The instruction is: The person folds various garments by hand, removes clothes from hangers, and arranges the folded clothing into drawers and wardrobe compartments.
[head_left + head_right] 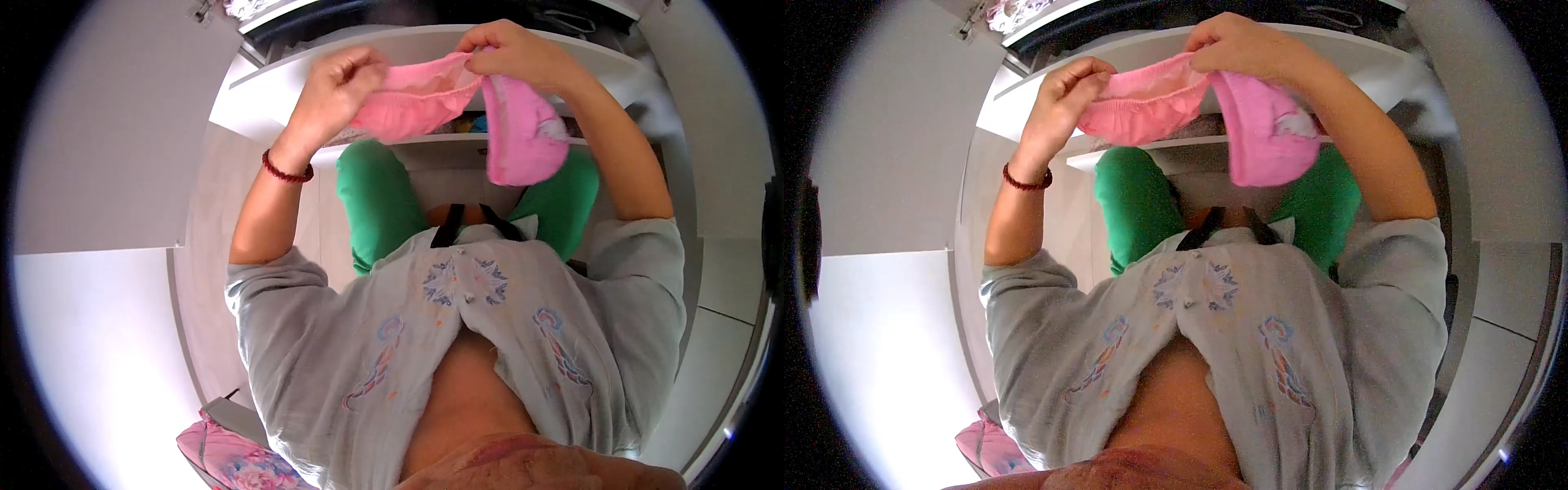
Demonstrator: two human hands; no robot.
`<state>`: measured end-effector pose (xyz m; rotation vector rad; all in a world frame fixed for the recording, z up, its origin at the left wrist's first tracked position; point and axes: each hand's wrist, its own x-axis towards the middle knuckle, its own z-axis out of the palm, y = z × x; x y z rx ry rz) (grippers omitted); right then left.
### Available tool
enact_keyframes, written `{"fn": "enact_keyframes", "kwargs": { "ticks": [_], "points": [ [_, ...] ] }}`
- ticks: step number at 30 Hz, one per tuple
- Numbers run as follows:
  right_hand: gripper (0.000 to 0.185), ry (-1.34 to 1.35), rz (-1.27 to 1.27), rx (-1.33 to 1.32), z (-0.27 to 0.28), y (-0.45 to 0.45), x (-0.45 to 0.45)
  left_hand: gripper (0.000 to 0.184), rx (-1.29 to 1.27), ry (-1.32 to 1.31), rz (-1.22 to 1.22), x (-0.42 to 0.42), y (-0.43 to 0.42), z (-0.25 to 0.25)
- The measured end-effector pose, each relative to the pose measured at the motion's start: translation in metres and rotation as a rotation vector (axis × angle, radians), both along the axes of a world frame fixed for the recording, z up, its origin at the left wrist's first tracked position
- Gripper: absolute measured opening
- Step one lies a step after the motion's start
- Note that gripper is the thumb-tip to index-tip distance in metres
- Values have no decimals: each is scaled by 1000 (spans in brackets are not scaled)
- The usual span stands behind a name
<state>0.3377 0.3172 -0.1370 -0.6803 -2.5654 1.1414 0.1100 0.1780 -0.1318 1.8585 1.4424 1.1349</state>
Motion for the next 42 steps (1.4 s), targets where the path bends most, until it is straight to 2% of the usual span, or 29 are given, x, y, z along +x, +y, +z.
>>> {"fn": "enact_keyframes", "kwargs": {
  "ticks": [2, 3, 4, 5, 6, 7, 12, 14, 15, 17, 18, 20, 21, 22, 23, 24, 25, 26, 28, 32, 34, 36, 38, 39, 40, 42],
  "points": [
    [29, 42, -35, -44, 3, -3, 2, 10, 47, 57, -10, 4, 3, 0],
    [27, 81, -56, -91, 4, -5, 4, 14, 79, 172, -16, 3, 3, -2],
    [27, 73, -62, -97, 5, -3, 8, 25, 111, 284, -19, 3, 3, -6],
    [29, 83, -54, -84, 5, 1, 11, 38, 175, 270, -27, 6, 3, -9],
    [31, 97, -43, -66, 17, -3, 10, 38, 174, 268, -27, 4, 5, -13],
    [33, -59, -208, -218, 34, -13, 16, 36, 196, 268, -19, 1, 7, -17],
    [32, 78, -156, -324, 43, -8, 28, 26, 171, 283, -27, 4, 16, -34],
    [32, 110, -142, -377, 44, -6, 30, 63, 217, 372, -119, 14, 20, -44],
    [35, 112, -102, -387, 45, -6, 31, 63, 217, 368, -117, 18, 24, -52],
    [38, 112, -61, -398, 48, -5, 31, 83, 107, 230, -163, 25, 36, -72],
    [41, 128, -24, -426, 49, -5, 32, 83, 107, 227, -163, 29, 44, -79],
    [44, 139, 10, -453, 44, 0, 33, 72, 47, 111, -208, 37, 58, -90],
    [46, 236, 98, -418, 34, 7, 33, 72, 51, 106, -209, 40, 58, -84],
    [48, 333, 185, -383, 29, 11, 36, 62, -59, 120, -215, 44, 57, -77],
    [48, 325, 182, -383, 34, 9, 39, 52, -171, 131, -222, 45, 57, -72],
    [45, 273, 49, -355, 42, 4, 45, 52, -168, 128, -223, 44, 59, -73],
    [42, 223, -82, -326, 46, 2, 50, 42, -222, 146, -188, 38, 64, -75],
    [42, 222, -84, -326, 44, 3, 55, 33, -278, 164, -153, 35, 65, -75],
    [31, 108, -245, -15, 39, 8, 61, 29, -245, 135, -153, 23, 64, -68],
    [20, 122, -360, 8, 14, 19, 63, 24, -145, 120, -229, 6, 63, -45],
    [15, 165, -378, 536, 7, 18, 58, 23, -160, 157, -244, 2, 60, -33],
    [14, 209, -417, 453, 13, 10, 46, 23, -136, 333, -266, 1, 58, -23],
    [13, 252, -462, 376, 18, 3, 36, 24, -166, 385, -247, -1, 58, -18],
    [12, 373, -394, 253, 18, 1, 32, 25, -194, 432, -226, -2, 59, -16],
    [12, 494, -323, 129, 16, -1, 29, 25, -193, 439, -229, 0, 58, -16],
    [13, 498, -330, 141, 12, -1, 17, 32, -236, 284, -326, 4, 55, -17]
  ]
}}
